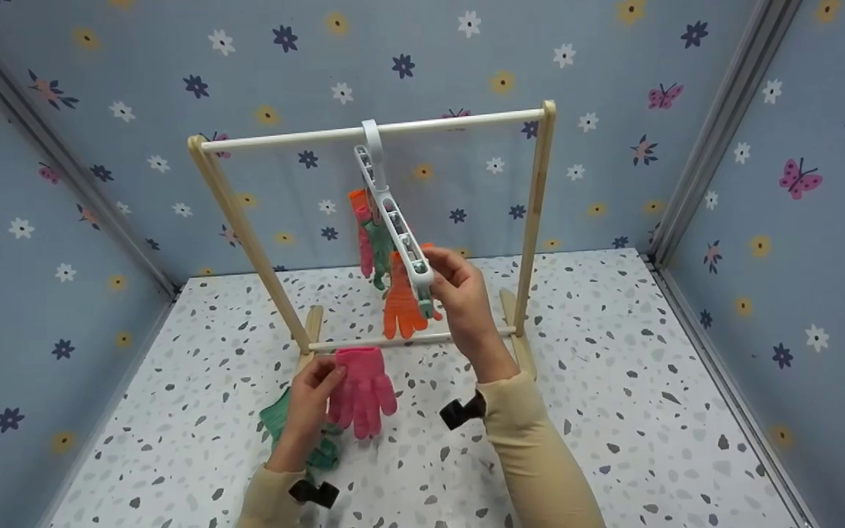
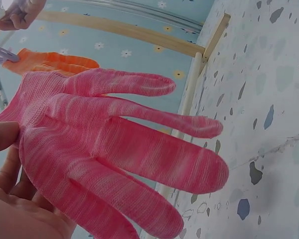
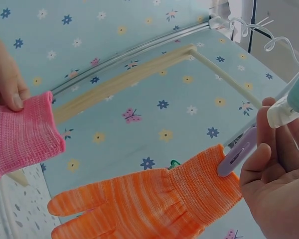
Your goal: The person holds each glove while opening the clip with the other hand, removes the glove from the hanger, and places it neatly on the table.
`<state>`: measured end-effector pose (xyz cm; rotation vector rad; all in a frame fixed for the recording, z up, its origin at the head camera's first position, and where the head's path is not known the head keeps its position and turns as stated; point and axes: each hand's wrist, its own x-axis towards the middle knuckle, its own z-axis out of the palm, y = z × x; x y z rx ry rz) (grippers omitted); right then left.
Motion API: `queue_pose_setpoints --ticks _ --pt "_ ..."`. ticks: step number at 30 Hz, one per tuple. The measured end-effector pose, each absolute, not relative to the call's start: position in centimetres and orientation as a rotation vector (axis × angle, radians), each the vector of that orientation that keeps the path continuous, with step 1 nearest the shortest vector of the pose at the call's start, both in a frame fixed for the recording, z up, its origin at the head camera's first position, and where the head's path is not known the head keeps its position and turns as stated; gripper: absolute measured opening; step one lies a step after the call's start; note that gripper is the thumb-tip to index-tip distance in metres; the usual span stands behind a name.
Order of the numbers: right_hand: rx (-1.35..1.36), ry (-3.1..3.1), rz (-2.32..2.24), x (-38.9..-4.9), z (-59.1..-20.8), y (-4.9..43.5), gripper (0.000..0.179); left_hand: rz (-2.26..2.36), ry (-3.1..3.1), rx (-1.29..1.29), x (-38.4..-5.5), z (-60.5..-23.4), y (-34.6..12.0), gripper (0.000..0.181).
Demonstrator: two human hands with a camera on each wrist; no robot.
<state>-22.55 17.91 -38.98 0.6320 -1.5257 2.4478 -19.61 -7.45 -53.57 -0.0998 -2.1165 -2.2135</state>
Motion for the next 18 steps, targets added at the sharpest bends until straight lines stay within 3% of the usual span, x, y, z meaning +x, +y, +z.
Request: queue_pose_setpoints --ticks 18 --pt "0.625 -1.567 2.417 -22.5 -39.0 18.0 0.021 -2.499 -1.972 0.021 -18.6 -54.4 -7.7 0.018"
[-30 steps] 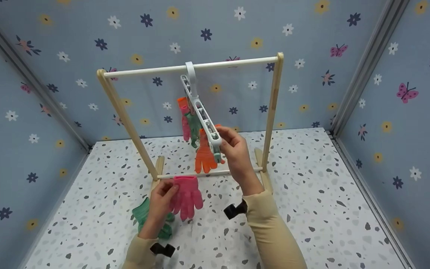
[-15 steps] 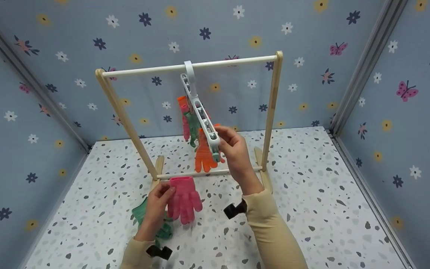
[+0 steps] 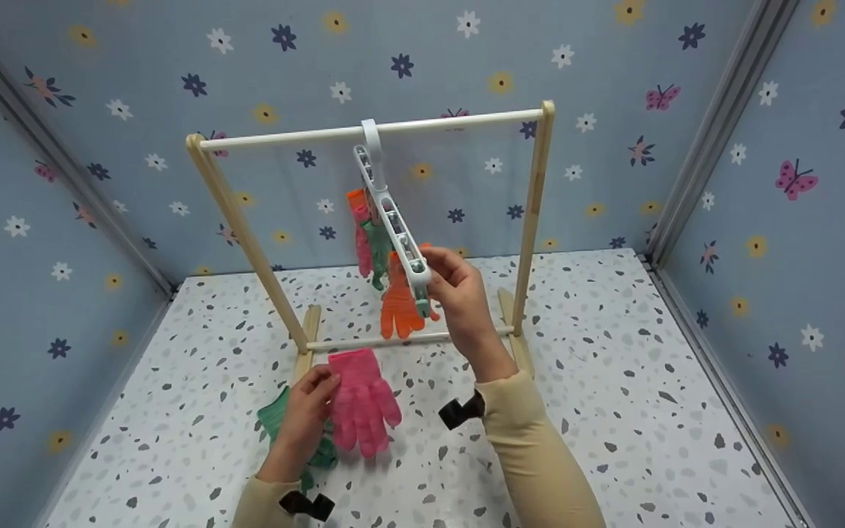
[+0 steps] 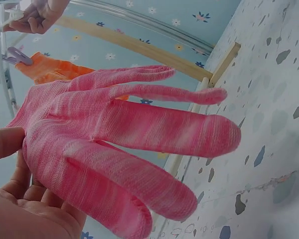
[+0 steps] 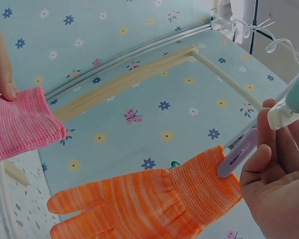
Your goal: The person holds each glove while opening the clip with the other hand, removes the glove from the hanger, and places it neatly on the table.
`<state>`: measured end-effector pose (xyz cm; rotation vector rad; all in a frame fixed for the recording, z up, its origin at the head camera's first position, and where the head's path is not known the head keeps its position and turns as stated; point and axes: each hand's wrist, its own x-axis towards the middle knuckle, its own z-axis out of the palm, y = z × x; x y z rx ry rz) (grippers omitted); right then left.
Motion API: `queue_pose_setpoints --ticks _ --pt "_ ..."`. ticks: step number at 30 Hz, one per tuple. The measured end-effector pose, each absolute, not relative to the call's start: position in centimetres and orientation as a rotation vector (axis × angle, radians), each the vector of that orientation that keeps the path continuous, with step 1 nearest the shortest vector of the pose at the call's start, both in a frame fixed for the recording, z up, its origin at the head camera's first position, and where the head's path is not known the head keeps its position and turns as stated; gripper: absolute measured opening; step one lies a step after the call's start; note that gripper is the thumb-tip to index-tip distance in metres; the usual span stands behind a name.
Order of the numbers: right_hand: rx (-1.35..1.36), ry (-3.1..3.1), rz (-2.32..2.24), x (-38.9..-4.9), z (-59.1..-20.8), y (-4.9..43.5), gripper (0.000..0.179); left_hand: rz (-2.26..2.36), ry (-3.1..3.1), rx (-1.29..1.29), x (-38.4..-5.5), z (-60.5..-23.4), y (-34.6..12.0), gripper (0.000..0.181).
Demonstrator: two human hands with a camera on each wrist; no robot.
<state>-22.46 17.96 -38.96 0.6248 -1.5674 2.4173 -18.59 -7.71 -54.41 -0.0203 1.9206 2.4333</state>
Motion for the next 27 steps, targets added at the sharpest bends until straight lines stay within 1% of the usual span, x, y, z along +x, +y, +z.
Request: queue_pose_setpoints --ticks 7,13,27 --pt "0.610 -1.555 2.429 -22.4 -38.9 17.9 0.024 2.425 1.897 -0.035 -18.7 -55.0 -8.1 0.019" --pt "0.614 -1.560 2.424 -22.4 -39.0 18.0 0.019 2.419 1.852 -0.088 -18.7 -55.6 -8.3 0.018" --pt "0.578 -1.569 2.437 -22.4 -39.1 18.0 0.021 2.371 1.866 -0.195 -19.2 -57.1 -8.7 0.022"
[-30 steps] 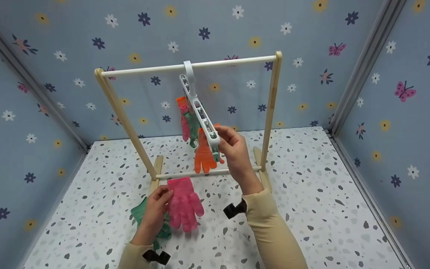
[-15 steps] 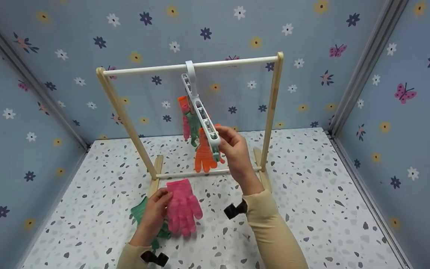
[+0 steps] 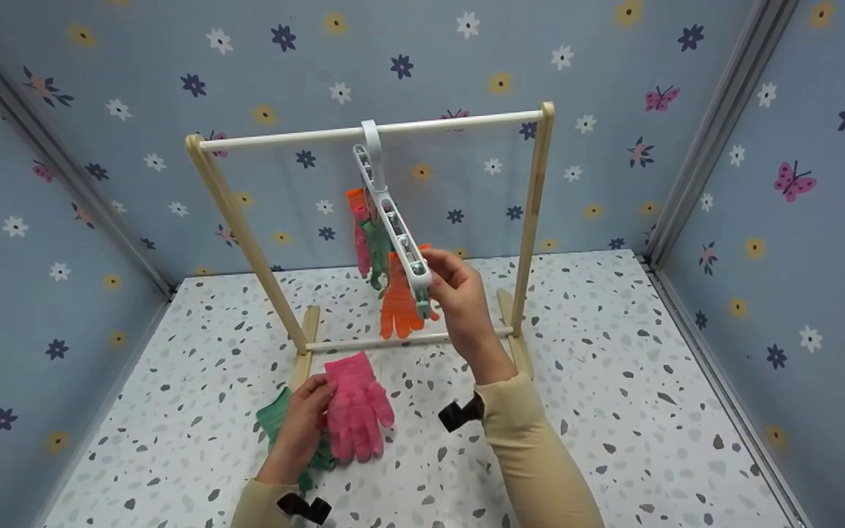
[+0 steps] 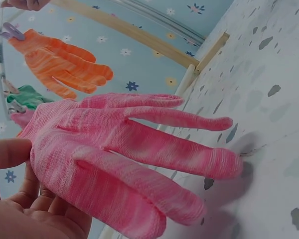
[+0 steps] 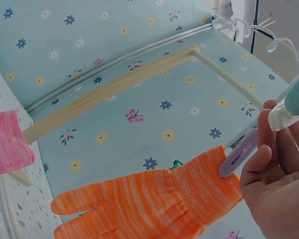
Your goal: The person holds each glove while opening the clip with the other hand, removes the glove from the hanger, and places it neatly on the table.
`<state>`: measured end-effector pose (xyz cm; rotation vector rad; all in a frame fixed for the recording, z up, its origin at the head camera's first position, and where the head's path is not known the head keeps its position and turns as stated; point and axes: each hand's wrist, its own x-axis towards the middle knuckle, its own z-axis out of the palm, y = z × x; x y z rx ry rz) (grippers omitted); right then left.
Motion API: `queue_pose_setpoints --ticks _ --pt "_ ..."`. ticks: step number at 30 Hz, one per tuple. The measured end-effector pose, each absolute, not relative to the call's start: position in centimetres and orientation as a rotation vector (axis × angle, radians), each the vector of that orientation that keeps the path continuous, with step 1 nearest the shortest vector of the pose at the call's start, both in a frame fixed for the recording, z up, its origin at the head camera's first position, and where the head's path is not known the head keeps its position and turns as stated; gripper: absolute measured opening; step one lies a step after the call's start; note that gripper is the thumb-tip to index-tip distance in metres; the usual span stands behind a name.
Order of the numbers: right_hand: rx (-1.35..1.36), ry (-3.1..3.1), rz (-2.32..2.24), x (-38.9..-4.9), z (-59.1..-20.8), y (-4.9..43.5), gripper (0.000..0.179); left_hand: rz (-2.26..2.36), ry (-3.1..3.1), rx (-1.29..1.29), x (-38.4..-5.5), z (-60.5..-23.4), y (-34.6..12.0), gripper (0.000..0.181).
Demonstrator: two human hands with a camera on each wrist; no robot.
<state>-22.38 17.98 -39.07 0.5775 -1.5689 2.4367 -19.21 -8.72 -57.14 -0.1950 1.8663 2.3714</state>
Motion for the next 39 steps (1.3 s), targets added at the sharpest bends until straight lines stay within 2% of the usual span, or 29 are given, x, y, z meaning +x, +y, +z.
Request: queue_pose_setpoints --ticks 16,39 --pt "0.599 -1.582 2.426 -22.4 -39.1 17.9 0.021 2.372 1.852 -0.209 -18.6 -57.3 -8.4 0.020" --pt "0.586 -1.570 2.417 -22.3 -39.4 17.8 0.020 2.213 2.050 -0.281 -19.9 -58.0 -9.4 0.023"
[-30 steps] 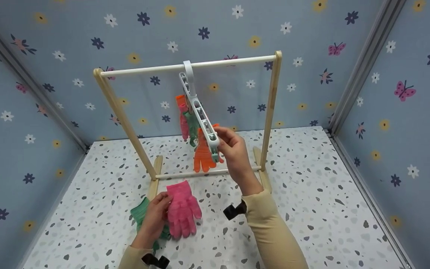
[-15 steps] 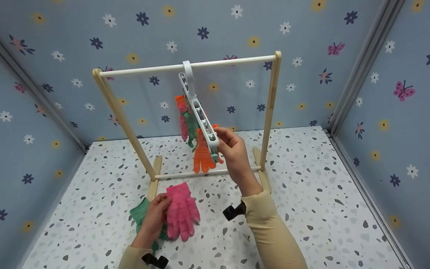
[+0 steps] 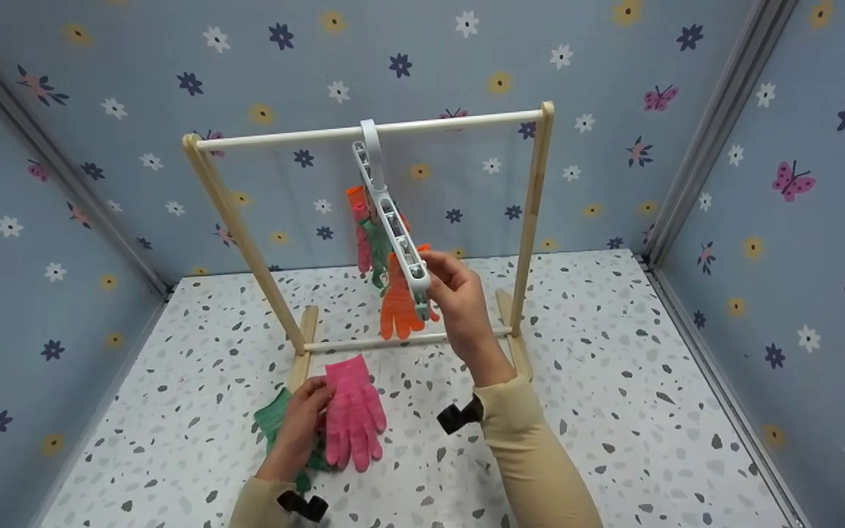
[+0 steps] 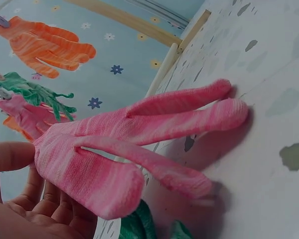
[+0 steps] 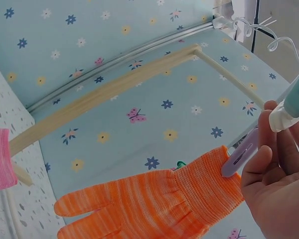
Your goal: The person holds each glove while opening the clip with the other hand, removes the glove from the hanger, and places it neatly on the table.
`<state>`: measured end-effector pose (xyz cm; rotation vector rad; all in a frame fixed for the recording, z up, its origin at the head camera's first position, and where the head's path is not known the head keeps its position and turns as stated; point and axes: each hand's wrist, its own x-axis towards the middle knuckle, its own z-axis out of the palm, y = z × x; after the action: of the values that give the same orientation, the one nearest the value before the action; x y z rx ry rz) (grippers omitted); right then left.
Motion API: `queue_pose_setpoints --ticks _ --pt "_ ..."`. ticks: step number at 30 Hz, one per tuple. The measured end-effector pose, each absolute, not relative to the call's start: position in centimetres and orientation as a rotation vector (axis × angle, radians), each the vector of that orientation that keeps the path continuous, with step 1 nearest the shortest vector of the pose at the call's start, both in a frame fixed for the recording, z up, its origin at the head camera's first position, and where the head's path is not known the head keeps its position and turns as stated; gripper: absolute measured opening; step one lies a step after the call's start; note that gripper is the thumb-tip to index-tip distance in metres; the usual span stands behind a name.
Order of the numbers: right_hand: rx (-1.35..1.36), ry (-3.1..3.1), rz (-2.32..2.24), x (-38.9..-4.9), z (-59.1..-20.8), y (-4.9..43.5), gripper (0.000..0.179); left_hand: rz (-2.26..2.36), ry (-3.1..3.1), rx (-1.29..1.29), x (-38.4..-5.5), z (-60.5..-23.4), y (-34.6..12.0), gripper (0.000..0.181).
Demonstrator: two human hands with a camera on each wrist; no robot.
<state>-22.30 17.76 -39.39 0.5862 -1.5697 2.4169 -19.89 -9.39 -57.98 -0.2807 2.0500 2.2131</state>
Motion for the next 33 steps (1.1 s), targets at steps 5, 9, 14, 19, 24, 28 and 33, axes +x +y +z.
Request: queue_pose_setpoints --ticks 5,9,14,19,24,28,33 --pt "0.586 -1.570 2.416 -22.3 -39.3 17.8 0.018 2.208 2.074 -0.227 -18.7 -55.5 -9.4 0.023" --pt "0.590 -1.564 2.421 -22.3 -39.3 17.8 0.017 2.191 2.117 -0.210 -18.3 -54.8 -9.3 0.023" --pt "0.597 -1.562 2.424 -22.4 -39.3 17.9 0.019 2.151 2.179 -0.235 -19.5 -56.7 -9.5 0.021" --pt "0.594 -1.575 2.419 -22.5 -39.4 18.0 0.022 2.139 2.218 -0.226 -20.4 -59.0 -9.7 0.023" --pt "0.583 -1.575 2.417 -22.3 -39.3 18.0 0.021 2.079 2.291 -0.209 -20.7 -59.5 -9.9 0.023" --pt "0.598 -1.589 2.407 -22.4 -39.2 18.0 0.025 2.015 2.374 -0.202 -20.8 -59.5 -10.1 0.021" --pt "0.621 -1.603 2.400 -22.4 -39.1 17.9 0.023 1.956 2.435 -0.175 -20.9 -59.6 -10.2 0.022"
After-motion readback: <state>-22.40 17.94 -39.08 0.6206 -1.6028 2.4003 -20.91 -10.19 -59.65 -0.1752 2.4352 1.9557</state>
